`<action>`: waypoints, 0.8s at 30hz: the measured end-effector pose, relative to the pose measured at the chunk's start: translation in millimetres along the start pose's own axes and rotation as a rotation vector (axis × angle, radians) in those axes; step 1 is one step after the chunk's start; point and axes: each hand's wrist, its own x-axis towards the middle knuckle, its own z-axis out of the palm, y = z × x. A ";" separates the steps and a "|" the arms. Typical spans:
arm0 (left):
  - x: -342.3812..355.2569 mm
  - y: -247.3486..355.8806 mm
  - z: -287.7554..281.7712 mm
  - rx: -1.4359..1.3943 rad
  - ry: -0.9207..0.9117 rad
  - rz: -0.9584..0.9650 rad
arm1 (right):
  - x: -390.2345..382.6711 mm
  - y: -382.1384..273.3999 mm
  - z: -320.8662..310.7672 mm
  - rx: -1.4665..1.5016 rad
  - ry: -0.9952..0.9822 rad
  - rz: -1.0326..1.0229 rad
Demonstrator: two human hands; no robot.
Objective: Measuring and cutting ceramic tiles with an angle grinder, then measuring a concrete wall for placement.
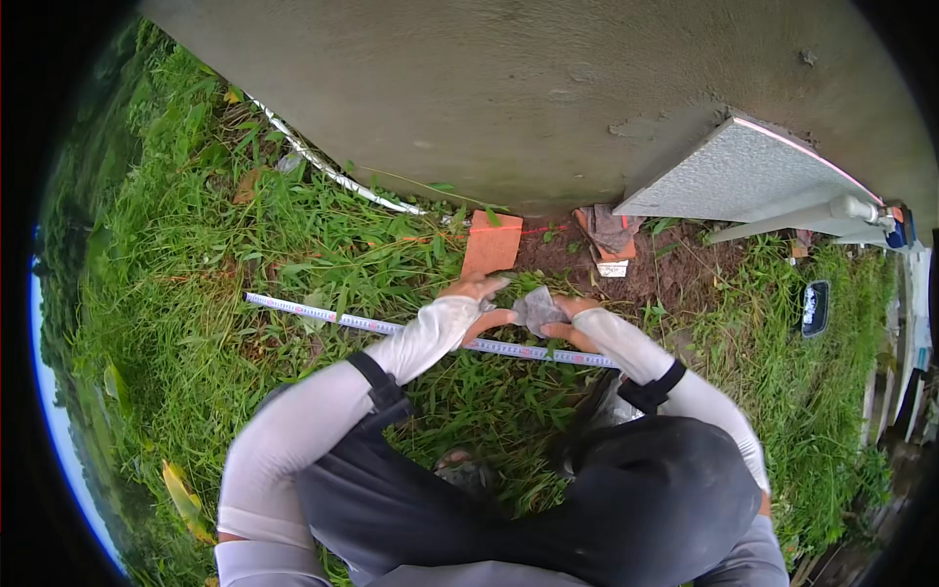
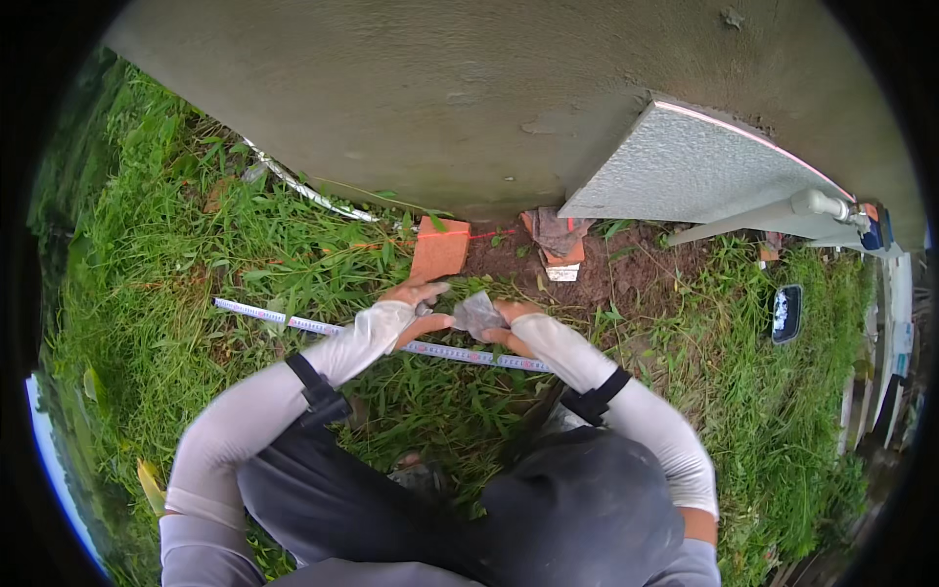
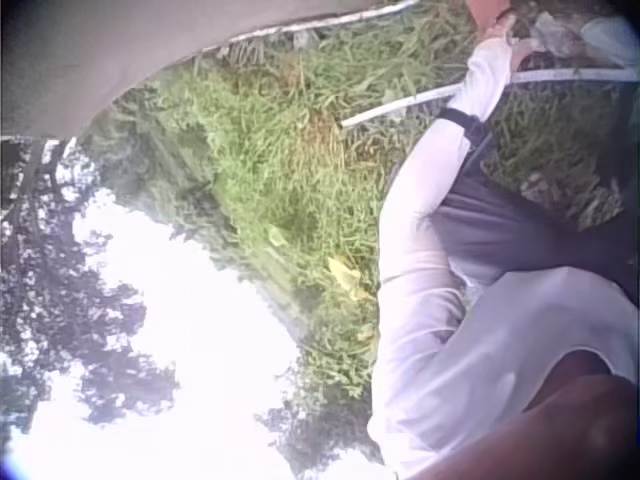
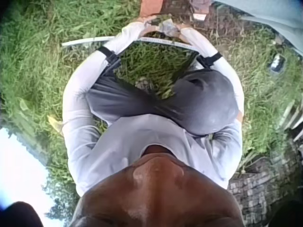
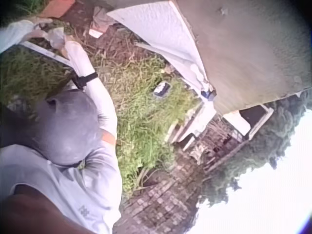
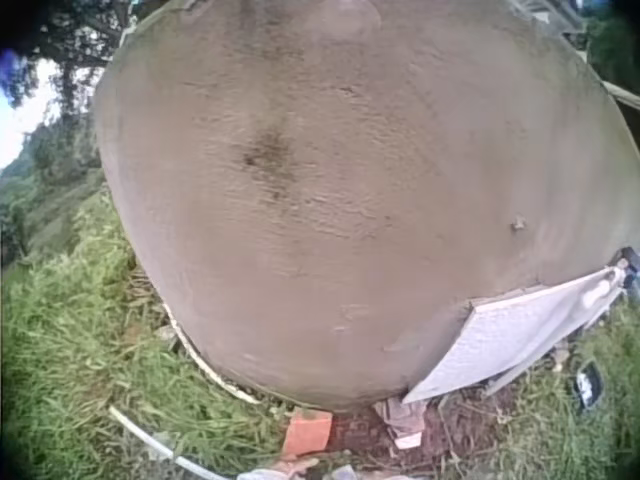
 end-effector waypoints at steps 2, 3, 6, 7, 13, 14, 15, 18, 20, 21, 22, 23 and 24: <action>2.3 5.9 18.7 -0.252 0.063 -0.261 | -7.3 28.4 6.6 -0.400 0.013 0.213; 5.5 10.8 27.3 -0.335 0.124 -0.305 | -15.9 39.7 12.0 -0.505 0.185 0.040; 15.1 -3.8 56.7 -0.466 0.255 -0.373 | 9.9 3.4 -1.0 -0.816 0.166 0.274; 21.4 -18.4 68.9 -0.526 0.306 -0.357 | 11.2 -10.9 -7.1 -0.867 0.225 0.261; 23.1 -162.1 54.9 -0.795 0.584 -0.342 | 77.2 -19.4 3.3 -0.869 0.443 -0.512; 41.1 -147.6 49.6 -0.856 0.576 -0.382 | 84.7 -12.3 -2.1 -0.972 0.446 -0.651; 48.4 -132.1 37.8 -0.904 0.577 -0.432 | 97.9 -6.9 -2.2 -0.983 0.428 -0.641; 53.0 -108.1 32.3 -1.001 0.753 -0.491 | 134.8 0.5 3.2 -1.121 0.295 -0.699; 54.9 -121.0 33.2 -0.775 0.809 -0.380 | 159.3 8.2 16.5 -1.163 0.259 -0.575; 62.8 -121.9 34.2 -0.683 0.816 -0.396 | 162.2 16.7 20.6 -1.176 0.274 -0.521; 79.8 -98.4 38.6 -0.744 0.767 -0.379 | 154.8 37.1 8.6 -1.212 0.254 -0.499; 78.9 -126.3 43.6 -1.066 0.843 -0.219 | 163.2 30.8 18.7 -1.189 0.268 -0.537; 72.4 -167.4 49.1 -1.366 0.917 -0.042 | 173.3 21.4 36.0 -1.150 0.277 -0.583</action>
